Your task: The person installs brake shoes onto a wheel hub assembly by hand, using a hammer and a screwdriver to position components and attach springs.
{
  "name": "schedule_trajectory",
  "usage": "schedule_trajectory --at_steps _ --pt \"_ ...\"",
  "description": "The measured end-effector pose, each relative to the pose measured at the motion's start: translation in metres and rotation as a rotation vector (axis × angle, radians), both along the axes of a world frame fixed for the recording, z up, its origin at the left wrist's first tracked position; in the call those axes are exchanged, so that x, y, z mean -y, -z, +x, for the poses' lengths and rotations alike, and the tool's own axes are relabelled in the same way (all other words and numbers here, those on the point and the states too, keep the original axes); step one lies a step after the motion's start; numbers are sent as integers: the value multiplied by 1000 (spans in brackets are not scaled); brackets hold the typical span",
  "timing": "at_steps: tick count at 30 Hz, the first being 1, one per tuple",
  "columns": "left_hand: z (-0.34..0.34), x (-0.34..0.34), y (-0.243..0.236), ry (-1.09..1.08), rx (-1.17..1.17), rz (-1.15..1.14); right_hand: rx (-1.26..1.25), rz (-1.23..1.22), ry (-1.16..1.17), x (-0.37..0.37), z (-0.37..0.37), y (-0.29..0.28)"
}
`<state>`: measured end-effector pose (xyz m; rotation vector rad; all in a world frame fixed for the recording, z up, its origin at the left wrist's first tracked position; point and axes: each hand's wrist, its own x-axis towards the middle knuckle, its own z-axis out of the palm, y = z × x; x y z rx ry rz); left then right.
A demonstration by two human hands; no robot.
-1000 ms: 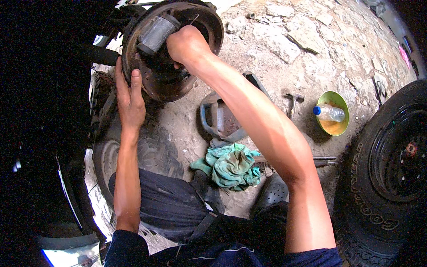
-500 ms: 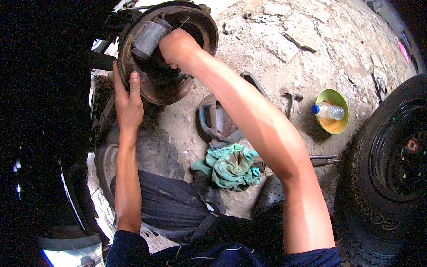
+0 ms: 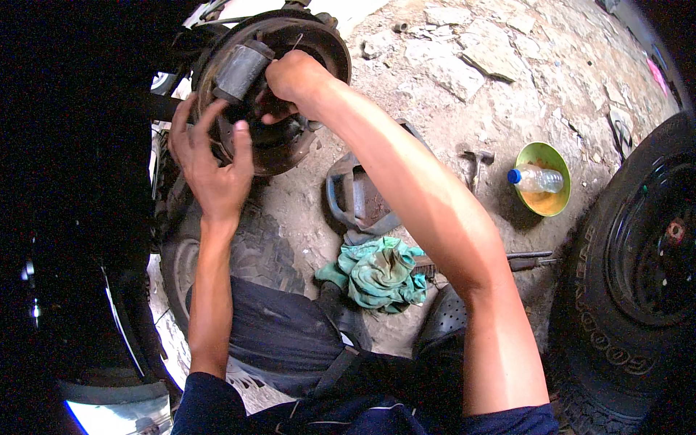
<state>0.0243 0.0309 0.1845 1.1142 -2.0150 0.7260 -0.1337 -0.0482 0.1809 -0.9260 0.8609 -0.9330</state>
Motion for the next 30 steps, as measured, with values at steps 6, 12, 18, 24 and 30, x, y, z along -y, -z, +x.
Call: schedule_trajectory --at_steps 6,12,18,24,30 --pt "-17 -1 1 -230 215 47 88 12 21 9 -2 6" --pt "-26 -12 -21 -172 -101 165 141 -36 5 10 -19 18" --pt "-24 -21 -4 -298 -217 694 174 -15 88 12 -23 33" --pt "-24 -13 29 -96 -528 889 88 -109 198 6 -26 40" --pt "-38 -7 27 3 -917 1068 4 -183 223 14 -31 47"
